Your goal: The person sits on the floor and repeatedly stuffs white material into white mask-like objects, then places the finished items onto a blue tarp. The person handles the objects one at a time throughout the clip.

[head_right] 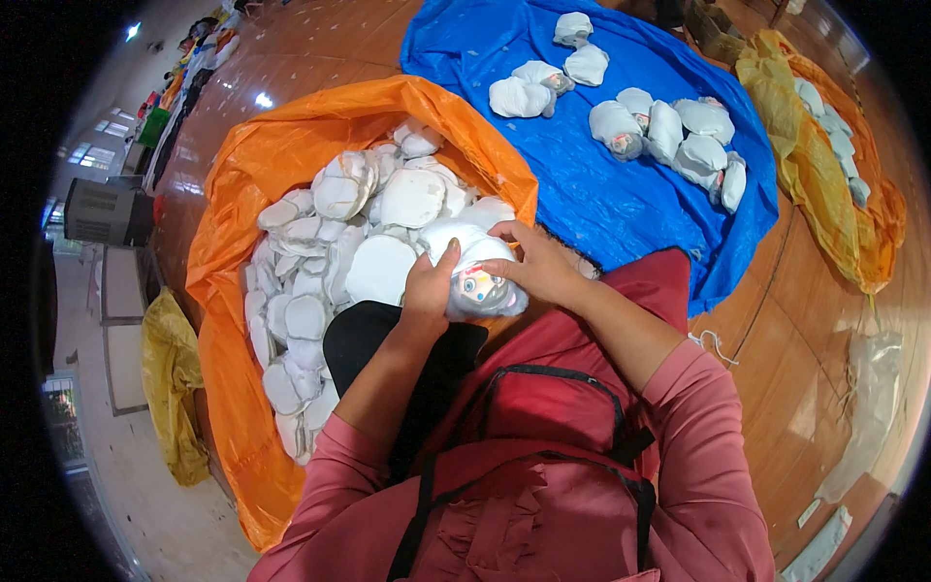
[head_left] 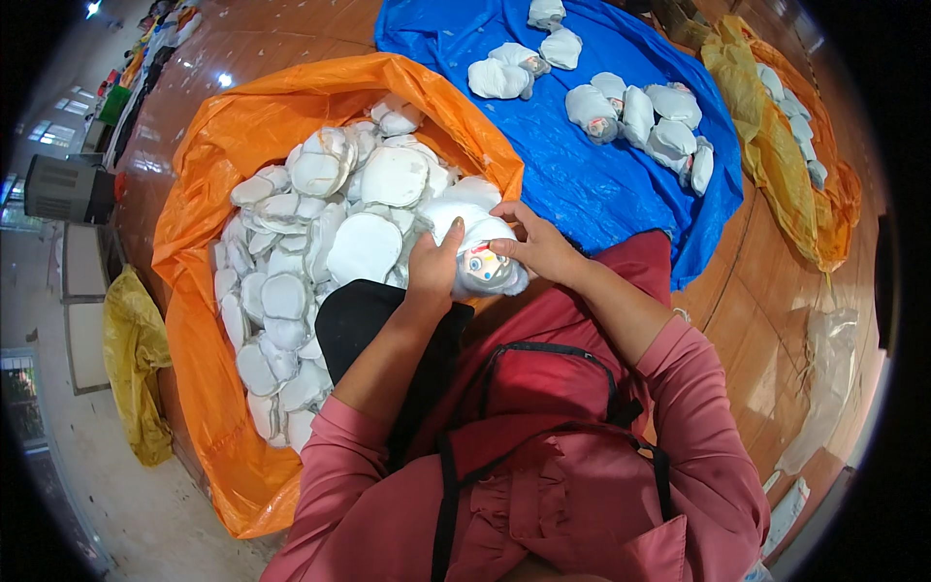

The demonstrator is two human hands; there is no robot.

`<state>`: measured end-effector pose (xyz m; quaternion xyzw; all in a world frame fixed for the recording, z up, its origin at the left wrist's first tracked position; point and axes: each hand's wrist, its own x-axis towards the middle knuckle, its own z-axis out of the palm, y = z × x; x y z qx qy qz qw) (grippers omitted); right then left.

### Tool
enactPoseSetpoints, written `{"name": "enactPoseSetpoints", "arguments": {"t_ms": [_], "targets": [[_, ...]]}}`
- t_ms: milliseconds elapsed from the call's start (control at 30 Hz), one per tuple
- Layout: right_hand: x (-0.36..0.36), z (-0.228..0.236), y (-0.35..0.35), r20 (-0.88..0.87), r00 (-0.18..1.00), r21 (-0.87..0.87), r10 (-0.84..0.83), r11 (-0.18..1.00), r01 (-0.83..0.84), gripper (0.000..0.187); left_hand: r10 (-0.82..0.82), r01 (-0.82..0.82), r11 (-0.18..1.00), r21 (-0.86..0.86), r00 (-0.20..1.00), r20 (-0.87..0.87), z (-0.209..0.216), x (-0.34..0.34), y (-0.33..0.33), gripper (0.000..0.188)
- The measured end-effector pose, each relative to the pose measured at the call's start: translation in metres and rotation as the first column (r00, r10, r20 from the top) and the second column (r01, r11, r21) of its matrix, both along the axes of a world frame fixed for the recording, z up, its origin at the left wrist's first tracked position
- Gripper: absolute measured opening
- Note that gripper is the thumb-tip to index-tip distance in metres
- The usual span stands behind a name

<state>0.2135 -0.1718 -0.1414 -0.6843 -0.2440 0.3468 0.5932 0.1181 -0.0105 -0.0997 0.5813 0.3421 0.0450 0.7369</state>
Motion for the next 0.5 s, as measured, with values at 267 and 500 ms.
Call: {"name": "enactPoseSetpoints", "arguments": {"t_ms": [267,500], "targets": [[0.003,0.01,-0.008,-0.027,0.976,0.002,0.216,0.976,-0.216,0.04,-0.209,0.202,0.974,-0.1,0.975,-0.069,0.013,-0.002,0.005,0.038],[-0.011,0.016,-0.009,0.267,0.958,0.126,0.104,0.982,-0.142,0.03,-0.311,0.293,0.893,-0.342,0.951,0.005,0.009,-0.004,0.015,0.042]]}}
